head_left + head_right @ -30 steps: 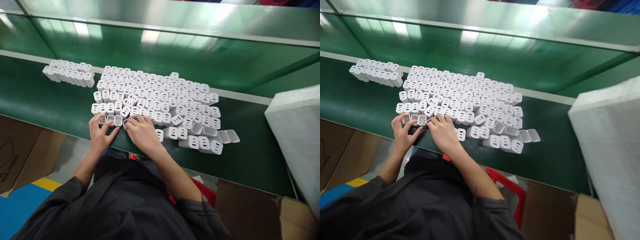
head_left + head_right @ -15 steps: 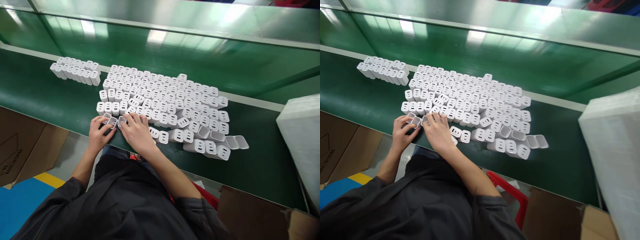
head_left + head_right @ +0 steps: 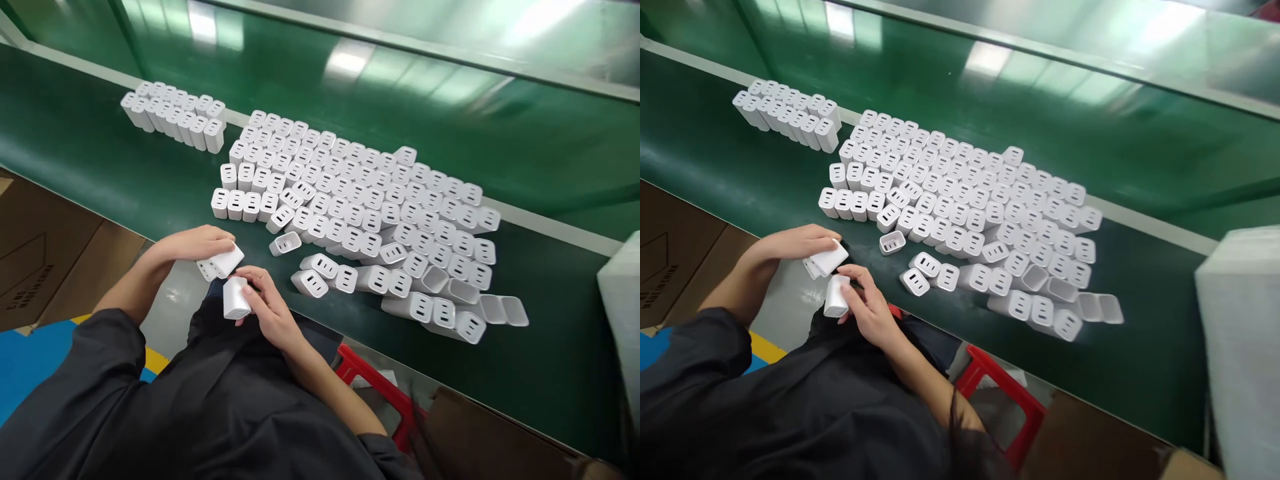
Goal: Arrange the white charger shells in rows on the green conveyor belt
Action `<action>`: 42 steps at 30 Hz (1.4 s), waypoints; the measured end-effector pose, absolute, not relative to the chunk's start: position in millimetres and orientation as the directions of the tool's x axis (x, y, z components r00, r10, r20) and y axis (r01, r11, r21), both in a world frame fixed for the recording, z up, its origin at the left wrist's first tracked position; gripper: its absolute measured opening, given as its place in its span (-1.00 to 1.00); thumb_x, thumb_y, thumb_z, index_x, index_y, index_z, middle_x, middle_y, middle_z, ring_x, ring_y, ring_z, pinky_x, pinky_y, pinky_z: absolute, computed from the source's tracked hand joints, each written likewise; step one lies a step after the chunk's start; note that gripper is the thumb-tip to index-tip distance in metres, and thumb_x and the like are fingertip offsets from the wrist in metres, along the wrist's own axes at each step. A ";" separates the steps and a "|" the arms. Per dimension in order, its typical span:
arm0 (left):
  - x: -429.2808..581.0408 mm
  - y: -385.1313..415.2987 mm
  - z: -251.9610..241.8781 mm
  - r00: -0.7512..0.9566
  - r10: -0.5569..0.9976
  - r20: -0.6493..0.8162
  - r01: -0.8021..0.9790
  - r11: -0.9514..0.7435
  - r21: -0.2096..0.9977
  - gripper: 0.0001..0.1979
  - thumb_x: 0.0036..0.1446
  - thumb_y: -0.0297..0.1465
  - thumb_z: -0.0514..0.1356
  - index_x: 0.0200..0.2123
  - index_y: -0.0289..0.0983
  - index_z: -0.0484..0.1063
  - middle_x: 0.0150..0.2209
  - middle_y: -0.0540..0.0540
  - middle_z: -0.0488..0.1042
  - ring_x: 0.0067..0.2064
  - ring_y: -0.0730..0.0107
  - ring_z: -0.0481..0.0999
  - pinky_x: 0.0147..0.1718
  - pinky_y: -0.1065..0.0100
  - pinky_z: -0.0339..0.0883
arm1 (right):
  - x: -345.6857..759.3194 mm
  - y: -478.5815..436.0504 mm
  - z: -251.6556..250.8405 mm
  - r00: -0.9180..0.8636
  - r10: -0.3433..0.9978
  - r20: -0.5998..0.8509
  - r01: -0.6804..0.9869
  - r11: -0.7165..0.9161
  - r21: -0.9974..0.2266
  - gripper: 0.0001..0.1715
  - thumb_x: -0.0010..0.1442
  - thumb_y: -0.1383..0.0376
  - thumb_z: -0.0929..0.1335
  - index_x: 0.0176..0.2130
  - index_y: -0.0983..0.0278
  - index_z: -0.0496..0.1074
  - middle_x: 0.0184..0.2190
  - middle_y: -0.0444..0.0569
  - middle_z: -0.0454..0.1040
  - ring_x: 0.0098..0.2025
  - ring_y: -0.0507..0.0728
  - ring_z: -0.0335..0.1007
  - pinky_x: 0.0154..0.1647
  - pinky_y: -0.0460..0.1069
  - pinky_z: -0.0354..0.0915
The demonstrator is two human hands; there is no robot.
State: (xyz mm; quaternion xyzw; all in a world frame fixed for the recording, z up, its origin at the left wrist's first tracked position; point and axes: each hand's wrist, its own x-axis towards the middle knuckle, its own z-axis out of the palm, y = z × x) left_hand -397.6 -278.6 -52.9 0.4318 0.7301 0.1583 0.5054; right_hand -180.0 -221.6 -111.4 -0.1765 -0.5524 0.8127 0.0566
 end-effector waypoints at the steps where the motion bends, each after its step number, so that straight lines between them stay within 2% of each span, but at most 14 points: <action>1: -400.3 -269.8 -49.4 -0.068 0.756 -0.651 0.517 0.585 0.625 -0.74 0.15 -0.27 0.04 -0.54 -0.25 0.23 -0.49 0.01 0.33 -0.47 0.45 0.26 -0.52 0.41 0.10 | -180.7 -224.0 -116.8 -0.918 0.295 -0.266 0.117 -0.439 -0.891 -0.59 0.37 -0.01 0.25 0.05 0.16 0.35 -0.11 -0.04 0.37 -0.35 0.01 0.37 -0.53 -0.09 0.47; 3: -405.2 -252.9 -45.8 0.017 0.702 -0.712 0.614 0.555 0.562 -0.75 0.14 -0.26 0.05 -0.52 -0.25 0.31 -0.46 0.00 0.39 -0.45 0.43 0.29 -0.50 0.41 0.12 | -180.5 -224.9 -122.6 -0.910 0.283 -0.302 0.121 -0.517 -0.847 -0.51 0.36 -0.09 0.22 0.06 0.15 0.40 -0.14 -0.03 0.35 -0.34 0.03 0.34 -0.55 -0.07 0.49; 5: -410.0 -238.0 -46.1 0.075 0.650 -0.756 0.710 0.498 0.498 -0.74 0.12 -0.25 0.07 -0.52 -0.26 0.36 -0.45 -0.03 0.42 -0.44 0.40 0.31 -0.47 0.40 0.13 | -178.6 -222.6 -123.2 -0.920 0.280 -0.273 0.095 -0.517 -0.851 -0.41 0.27 -0.12 0.30 0.15 0.12 0.35 -0.05 0.00 0.34 -0.24 0.09 0.35 -0.51 -0.03 0.53; 8: -415.8 -221.3 -49.9 0.115 0.579 -0.808 0.779 0.452 0.435 -0.73 0.09 -0.24 0.10 -0.53 -0.27 0.39 -0.47 -0.06 0.44 -0.44 0.38 0.31 -0.44 0.39 0.14 | -176.6 -219.9 -121.7 -0.890 0.428 -0.156 0.062 -0.227 -0.972 -0.23 0.11 0.03 0.49 0.23 0.10 0.26 0.13 0.08 0.27 -0.12 0.14 0.38 -0.39 -0.01 0.55; 11: -416.9 -212.4 -52.0 0.130 0.547 -0.827 0.786 0.451 0.422 -0.72 0.11 -0.23 0.08 -0.49 -0.29 0.44 -0.45 -0.07 0.47 -0.44 0.38 0.34 -0.43 0.38 0.16 | -181.0 -220.7 -125.1 -0.817 0.574 0.057 0.037 0.151 -0.988 -0.27 0.12 0.17 0.50 0.22 0.14 0.27 0.23 0.14 0.19 -0.02 0.17 0.40 -0.30 0.00 0.53; 14: -413.2 -210.6 -50.7 0.123 0.550 -0.826 0.822 0.410 0.395 -0.68 0.16 -0.21 0.04 -0.43 -0.29 0.47 -0.39 -0.10 0.51 -0.41 0.36 0.38 -0.42 0.38 0.18 | -189.6 -220.7 -133.6 -0.788 0.557 0.262 -0.052 0.364 -0.930 -0.28 0.16 0.21 0.48 0.23 0.15 0.23 0.22 0.17 0.24 0.14 0.24 0.35 -0.25 0.01 0.53; 17: -406.3 -214.9 -48.2 0.072 0.596 -0.800 0.872 0.352 0.340 -0.65 0.21 -0.19 0.00 -0.35 -0.28 0.47 -0.34 -0.12 0.53 -0.36 0.32 0.43 -0.41 0.38 0.19 | -194.9 -218.1 -140.8 -0.761 0.543 0.354 -0.084 0.459 -0.884 -0.30 0.22 0.24 0.44 0.26 0.16 0.18 0.20 0.17 0.31 0.22 0.25 0.31 -0.17 0.03 0.52; 20: -398.1 -223.1 -47.7 -0.028 0.686 -0.727 0.917 0.307 0.254 -0.64 0.25 -0.17 -0.02 -0.27 -0.27 0.45 -0.34 -0.13 0.52 -0.35 0.27 0.45 -0.39 0.37 0.18 | -195.0 -215.7 -141.6 -0.767 0.536 0.352 -0.047 0.501 -0.864 -0.39 0.26 0.23 0.41 0.24 0.16 0.23 0.18 0.15 0.32 0.17 0.22 0.37 -0.10 0.04 0.51; 22: -394.0 -228.5 -49.0 -0.073 0.738 -0.670 0.929 0.295 0.224 -0.66 0.25 -0.16 0.00 -0.25 -0.25 0.45 -0.32 -0.14 0.53 -0.32 0.26 0.48 -0.37 0.37 0.19 | -194.6 -215.0 -139.5 -0.783 0.524 0.336 0.010 0.550 -0.835 -0.47 0.27 0.24 0.39 0.20 0.14 0.29 0.16 0.13 0.32 0.05 0.18 0.45 -0.08 0.04 0.50; 25: -393.2 -233.3 -52.0 -0.092 0.788 -0.609 0.934 0.281 0.222 -0.68 0.26 -0.21 -0.02 -0.24 -0.25 0.46 -0.28 -0.14 0.54 -0.27 0.24 0.50 -0.35 0.37 0.19 | -196.9 -214.9 -138.0 -0.788 0.520 0.329 0.130 0.663 -0.737 -0.55 0.27 0.25 0.37 0.14 0.15 0.37 0.13 0.13 0.32 -0.18 0.12 0.50 -0.25 0.00 0.48; 30: -404.6 -230.5 -58.0 0.041 0.792 -0.609 0.950 0.157 0.268 -0.67 0.28 -0.28 -0.06 -0.31 -0.27 0.46 -0.28 -0.15 0.53 -0.29 0.28 0.47 -0.35 0.36 0.17 | -207.0 -214.7 -145.1 -0.779 0.502 0.375 0.252 0.799 -0.546 -0.54 0.27 0.21 0.38 0.14 0.16 0.40 -0.03 0.09 0.37 -0.17 0.15 0.48 -0.38 -0.05 0.40; 34: -411.8 -226.0 -60.0 0.179 0.802 -0.569 0.963 -0.025 0.268 -0.67 0.30 -0.35 -0.07 -0.24 -0.31 0.48 -0.20 -0.21 0.53 -0.25 0.27 0.46 -0.31 0.35 0.17 | -213.7 -212.9 -147.4 -0.765 0.532 0.362 0.275 0.779 -0.564 -0.52 0.30 0.08 0.36 0.16 0.16 0.39 -0.16 0.02 0.38 -0.24 0.11 0.47 -0.45 -0.08 0.33; 38: -408.0 -224.7 -49.8 0.057 0.775 -0.629 0.926 0.195 0.325 -0.48 0.38 -0.09 -0.17 -0.08 -0.29 0.44 -0.13 -0.21 0.52 -0.20 0.26 0.48 -0.27 0.37 0.22 | -220.9 -209.5 -144.9 -0.760 0.574 0.304 0.331 0.745 -0.579 -0.50 0.30 0.03 0.34 0.12 0.24 0.41 -0.15 0.05 0.39 -0.24 0.13 0.46 -0.44 -0.08 0.30; 42: -401.9 -229.5 -36.4 -0.053 0.754 -0.654 0.879 0.346 0.329 -0.28 0.26 0.16 -0.12 0.16 -0.26 0.34 0.08 -0.26 0.46 0.02 0.13 0.46 -0.09 0.32 0.29 | -226.3 -207.9 -142.3 -0.771 0.591 0.237 0.385 0.729 -0.566 -0.42 0.26 -0.01 0.35 0.12 0.29 0.42 -0.17 0.06 0.42 -0.31 0.13 0.45 -0.52 -0.07 0.21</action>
